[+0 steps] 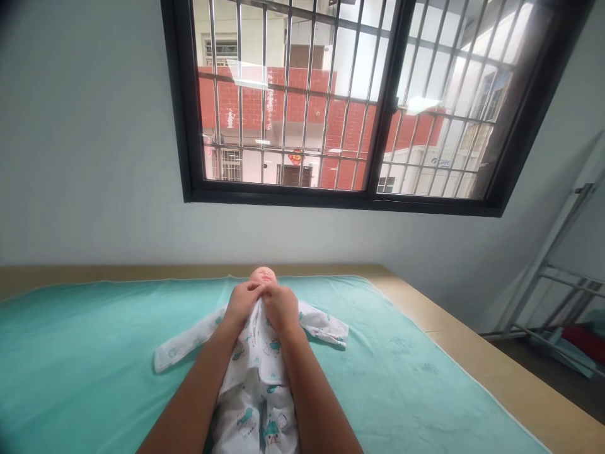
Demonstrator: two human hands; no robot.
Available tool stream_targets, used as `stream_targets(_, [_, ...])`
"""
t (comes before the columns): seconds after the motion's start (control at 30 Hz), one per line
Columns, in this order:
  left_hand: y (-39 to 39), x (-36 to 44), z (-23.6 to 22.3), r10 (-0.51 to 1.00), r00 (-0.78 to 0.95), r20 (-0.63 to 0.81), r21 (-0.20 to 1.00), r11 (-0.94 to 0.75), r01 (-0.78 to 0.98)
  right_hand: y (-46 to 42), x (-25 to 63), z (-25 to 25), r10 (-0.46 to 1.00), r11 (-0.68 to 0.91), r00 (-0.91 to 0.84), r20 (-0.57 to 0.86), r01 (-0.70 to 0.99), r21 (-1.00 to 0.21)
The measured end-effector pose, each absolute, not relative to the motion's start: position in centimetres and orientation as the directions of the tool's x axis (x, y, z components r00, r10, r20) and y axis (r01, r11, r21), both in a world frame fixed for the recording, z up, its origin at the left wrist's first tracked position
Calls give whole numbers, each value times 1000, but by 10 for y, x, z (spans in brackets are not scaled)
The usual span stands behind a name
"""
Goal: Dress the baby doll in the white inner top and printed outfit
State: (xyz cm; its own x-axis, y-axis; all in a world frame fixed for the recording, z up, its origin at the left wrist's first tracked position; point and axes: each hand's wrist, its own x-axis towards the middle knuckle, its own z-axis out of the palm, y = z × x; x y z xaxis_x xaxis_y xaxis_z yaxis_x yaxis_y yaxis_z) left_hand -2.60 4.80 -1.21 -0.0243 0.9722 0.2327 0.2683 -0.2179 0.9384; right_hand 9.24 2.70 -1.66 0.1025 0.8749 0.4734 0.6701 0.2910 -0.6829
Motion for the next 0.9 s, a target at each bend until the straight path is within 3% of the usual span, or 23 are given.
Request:
stream_targets(0.33, [44, -19, -8, 972, -84, 219, 871, -155, 466, 36, 106, -23, 840, 132, 363, 402, 582, -802])
stream_targets(0.9, [43, -22, -6, 974, -79, 211, 856, -145, 497, 38, 103, -22, 916, 151, 196, 350, 640, -753])
